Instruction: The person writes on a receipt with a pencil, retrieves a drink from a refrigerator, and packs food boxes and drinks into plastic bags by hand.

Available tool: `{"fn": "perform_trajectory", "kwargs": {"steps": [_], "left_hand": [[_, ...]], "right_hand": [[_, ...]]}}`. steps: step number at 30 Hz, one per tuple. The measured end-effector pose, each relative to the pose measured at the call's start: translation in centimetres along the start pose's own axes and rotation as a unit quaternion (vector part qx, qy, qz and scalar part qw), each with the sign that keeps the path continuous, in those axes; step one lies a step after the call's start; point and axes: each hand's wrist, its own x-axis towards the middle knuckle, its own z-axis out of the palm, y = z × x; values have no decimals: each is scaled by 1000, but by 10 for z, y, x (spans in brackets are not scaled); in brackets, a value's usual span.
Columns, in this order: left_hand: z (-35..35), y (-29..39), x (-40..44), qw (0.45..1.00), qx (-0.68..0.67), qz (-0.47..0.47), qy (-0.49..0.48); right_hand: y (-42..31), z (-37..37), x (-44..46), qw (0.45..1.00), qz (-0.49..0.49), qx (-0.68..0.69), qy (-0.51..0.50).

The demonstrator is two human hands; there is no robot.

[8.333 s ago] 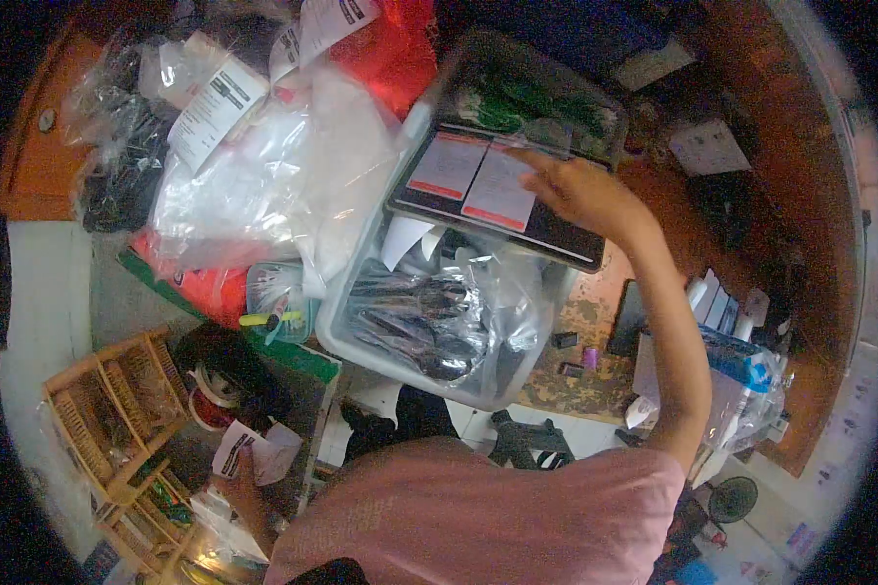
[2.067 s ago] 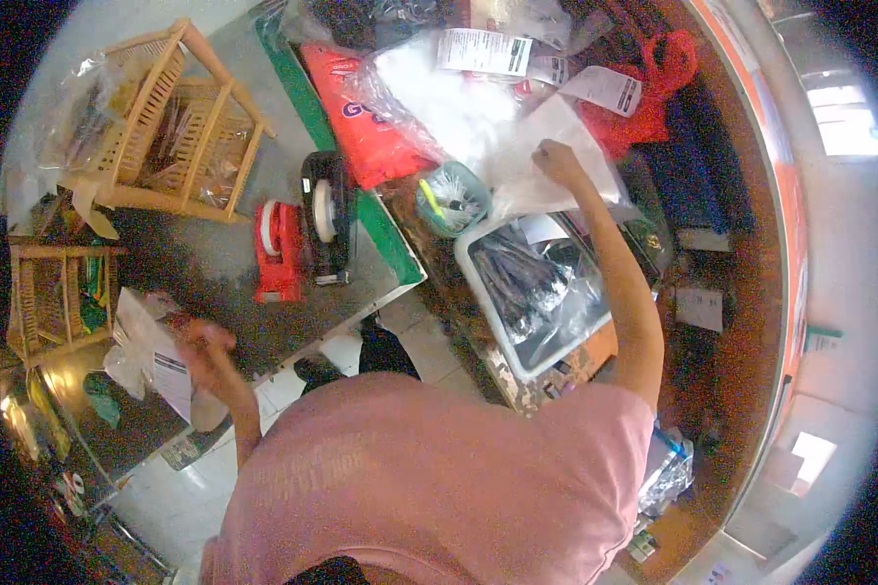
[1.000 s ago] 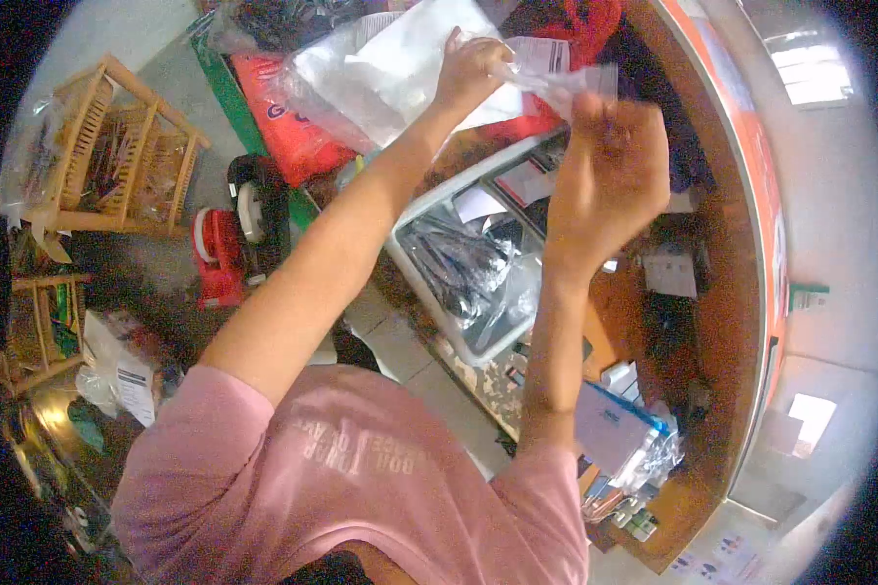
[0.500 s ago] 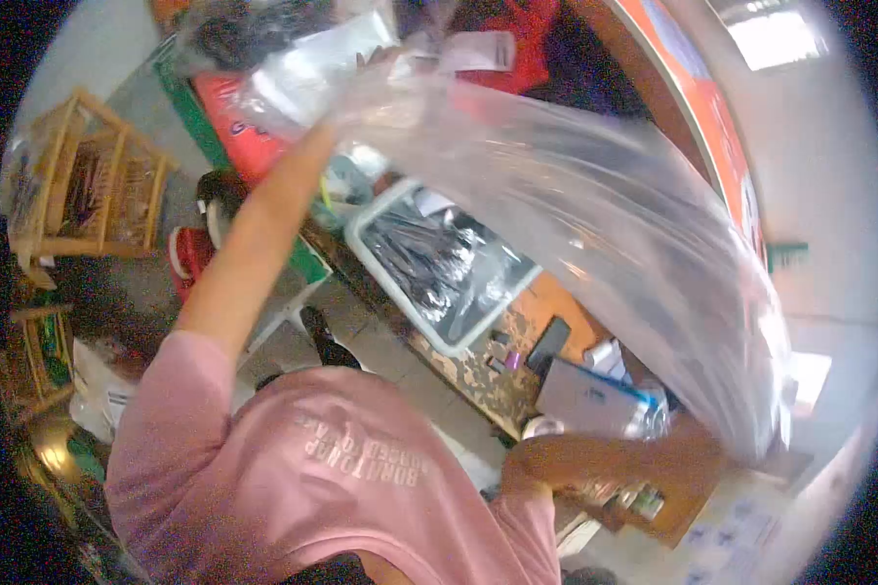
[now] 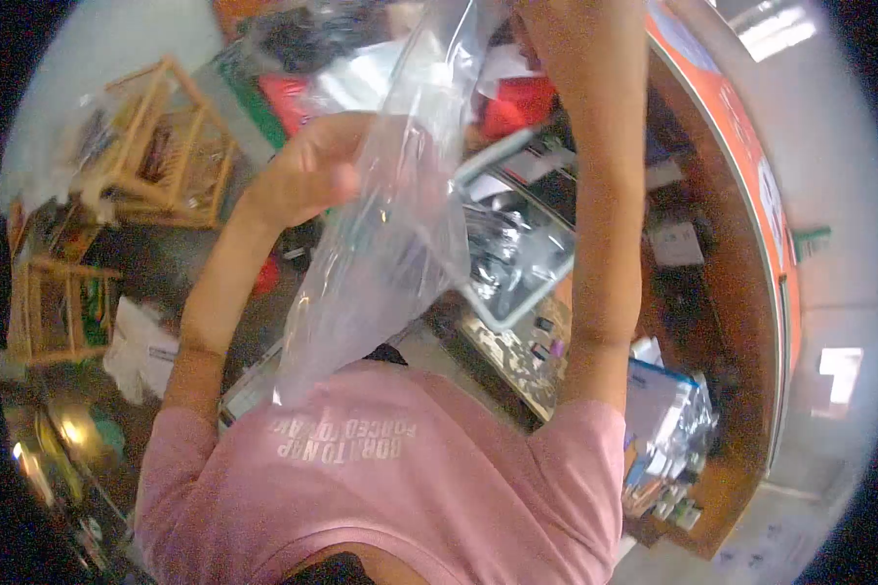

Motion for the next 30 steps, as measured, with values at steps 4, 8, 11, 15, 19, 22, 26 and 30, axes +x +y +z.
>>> {"fn": "perform_trajectory", "kwargs": {"steps": [4,8,11,15,19,22,26,30], "left_hand": [[5,23,-83,958,142,33,247],[41,52,-187,914,209,45,345],[86,80,-271,790,527,-11,313],[168,101,-362,785,326,-58,525],[228,106,-458,683,429,-66,588],[287,119,-508,669,423,-76,607],[361,129,-559,593,415,-28,689],[403,127,-604,491,429,-37,758]], "right_hand": [[13,52,-10,970,23,225,-86],[-12,116,-81,920,-49,197,-335],[-36,168,-131,733,5,366,-573],[-114,215,-183,695,-23,224,-683],[-193,263,-248,636,-130,426,-630],[-257,297,-286,472,20,488,-734],[-327,329,-333,439,-114,359,-815],[-385,354,-378,411,-158,373,-817]]}}
